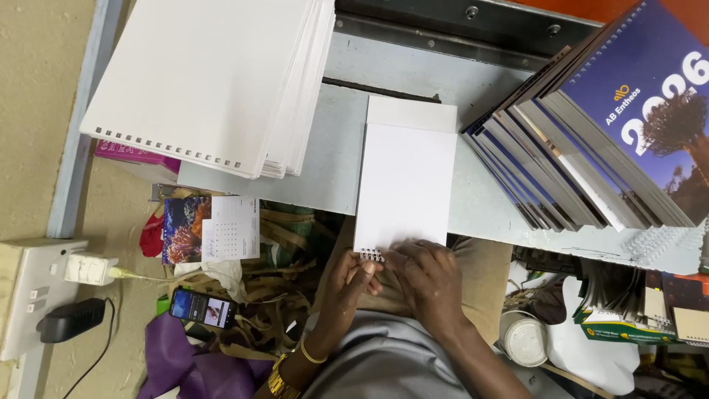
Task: The person sits on the floor and assembles spiral-bound notebooks by hand. They insert a metal spiral coil into the punched holes of a stack of white pages, then place a printed cover sheet on top and secure the binding.
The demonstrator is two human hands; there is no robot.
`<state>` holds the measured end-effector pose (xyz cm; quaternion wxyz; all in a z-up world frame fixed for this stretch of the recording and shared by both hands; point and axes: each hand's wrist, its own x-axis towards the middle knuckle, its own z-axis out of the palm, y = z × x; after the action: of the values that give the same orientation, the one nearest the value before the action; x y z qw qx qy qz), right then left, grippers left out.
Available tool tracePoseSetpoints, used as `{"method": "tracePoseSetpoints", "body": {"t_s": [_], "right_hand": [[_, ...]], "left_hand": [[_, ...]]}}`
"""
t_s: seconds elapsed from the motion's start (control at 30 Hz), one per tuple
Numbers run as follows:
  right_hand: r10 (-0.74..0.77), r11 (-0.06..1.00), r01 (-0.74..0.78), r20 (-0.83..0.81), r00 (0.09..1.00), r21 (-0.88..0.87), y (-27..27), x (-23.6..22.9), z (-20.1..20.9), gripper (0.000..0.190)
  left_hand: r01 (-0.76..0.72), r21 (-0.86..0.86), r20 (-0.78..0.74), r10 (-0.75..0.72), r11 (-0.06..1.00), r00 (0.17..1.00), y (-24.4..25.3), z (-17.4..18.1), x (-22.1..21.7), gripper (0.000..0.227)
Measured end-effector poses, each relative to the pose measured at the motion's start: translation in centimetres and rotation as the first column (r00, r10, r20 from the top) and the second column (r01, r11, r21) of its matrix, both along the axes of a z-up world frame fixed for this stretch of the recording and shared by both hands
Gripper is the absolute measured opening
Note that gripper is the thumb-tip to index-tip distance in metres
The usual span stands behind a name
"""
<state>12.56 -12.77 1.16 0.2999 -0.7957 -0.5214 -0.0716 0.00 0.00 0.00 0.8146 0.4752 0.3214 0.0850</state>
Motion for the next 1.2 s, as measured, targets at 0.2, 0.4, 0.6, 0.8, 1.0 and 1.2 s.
{"method": "tracePoseSetpoints", "body": {"t_s": [0.2,0.4,0.6,0.8,1.0,1.2], "right_hand": [[0.018,1.000,-0.017,0.051,0.999,-0.021,0.3,0.0,0.3,0.030],[-0.023,0.999,0.025,0.081,0.996,-0.029,-2.0,-2.4,-3.0,0.032],[-0.287,0.938,0.218,-0.957,0.053,-0.269,-0.3,-4.7,0.7,0.027],[0.087,0.695,0.658,-0.875,-0.476,-0.289,2.5,-4.2,-2.2,0.025],[0.086,0.720,0.681,-0.956,-0.282,-0.136,4.1,-4.7,-0.6,0.019],[-0.128,0.666,0.685,-0.950,-0.285,-0.296,3.7,-4.7,-1.9,0.042]], "left_hand": [[-0.047,0.072,-0.065,0.052,0.996,0.997,0.4,-0.6,1.0,0.034],[-0.053,0.158,-0.067,0.065,0.986,0.996,0.5,-0.5,1.0,0.026],[-0.034,0.104,-0.146,0.049,0.994,0.988,1.0,-0.1,1.1,0.029],[-0.015,0.160,-0.150,0.040,0.987,0.988,1.2,1.3,1.1,0.035],[-0.004,0.126,-0.107,0.018,0.992,0.994,1.1,0.6,1.0,0.026],[0.009,0.104,-0.237,0.016,0.995,0.971,0.8,2.3,1.6,0.033]]}}
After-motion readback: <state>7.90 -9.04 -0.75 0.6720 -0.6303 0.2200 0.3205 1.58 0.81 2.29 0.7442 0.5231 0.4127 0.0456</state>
